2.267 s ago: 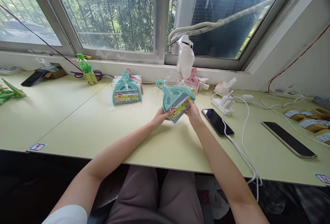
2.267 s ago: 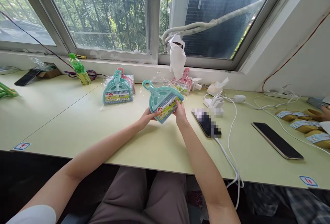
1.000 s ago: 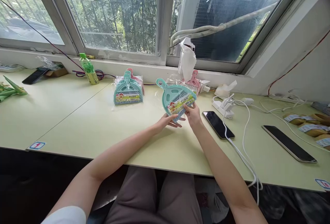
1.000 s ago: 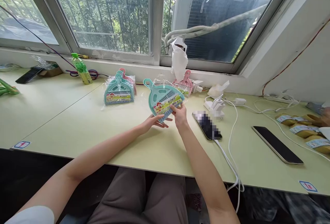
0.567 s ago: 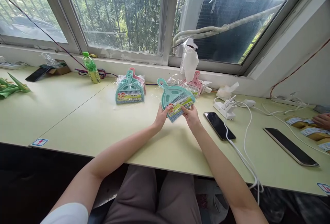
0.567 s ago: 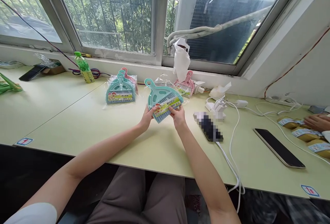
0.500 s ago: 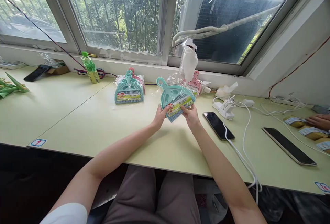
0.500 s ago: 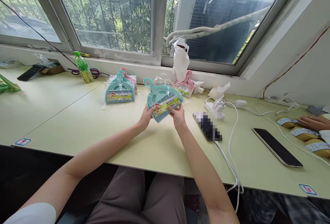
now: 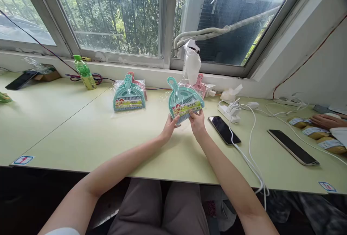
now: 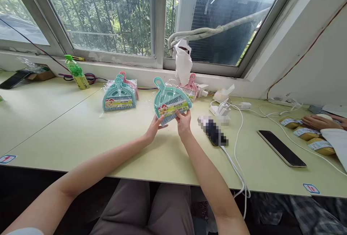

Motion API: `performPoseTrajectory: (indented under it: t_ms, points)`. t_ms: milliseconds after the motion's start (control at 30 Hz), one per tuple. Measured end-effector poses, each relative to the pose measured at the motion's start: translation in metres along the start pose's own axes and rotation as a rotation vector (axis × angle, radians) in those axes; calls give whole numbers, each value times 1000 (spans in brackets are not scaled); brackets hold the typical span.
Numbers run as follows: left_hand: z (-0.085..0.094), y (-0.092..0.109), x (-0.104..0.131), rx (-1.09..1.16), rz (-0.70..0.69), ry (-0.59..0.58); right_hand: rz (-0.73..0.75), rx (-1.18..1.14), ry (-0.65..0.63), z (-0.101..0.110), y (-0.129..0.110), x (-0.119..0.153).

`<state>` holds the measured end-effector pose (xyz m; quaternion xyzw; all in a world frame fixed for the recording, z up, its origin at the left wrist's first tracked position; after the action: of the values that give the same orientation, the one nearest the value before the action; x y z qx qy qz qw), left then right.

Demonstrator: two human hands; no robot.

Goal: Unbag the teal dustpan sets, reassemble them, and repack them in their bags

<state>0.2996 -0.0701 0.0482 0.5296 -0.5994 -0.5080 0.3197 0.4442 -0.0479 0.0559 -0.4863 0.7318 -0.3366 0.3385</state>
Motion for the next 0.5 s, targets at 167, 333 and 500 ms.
performPoseTrajectory:
  t_ms: [167, 333, 500]
  points:
    - [30, 14, -6, -75, -122, 193, -47, 31, -30, -5, 15, 0]
    - [24, 13, -7, -57, -151, 128, -109, 44, -86, -2, 17, -9]
    - [20, 13, -6, -13, -121, 113, -161, 90, -260, -11, 8, -16]
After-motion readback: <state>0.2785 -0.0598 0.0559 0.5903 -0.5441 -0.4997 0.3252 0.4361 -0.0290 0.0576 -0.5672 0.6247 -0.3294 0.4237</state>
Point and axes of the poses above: each hand's wrist, its own x-axis away from the middle knuckle, its own z-axis out of the back of the hand, y = z × x, the point moved 10 cm from there along -x, towards the middle knuckle, and after that the axes turned 1 degree about -z, right-handed, at the moved point
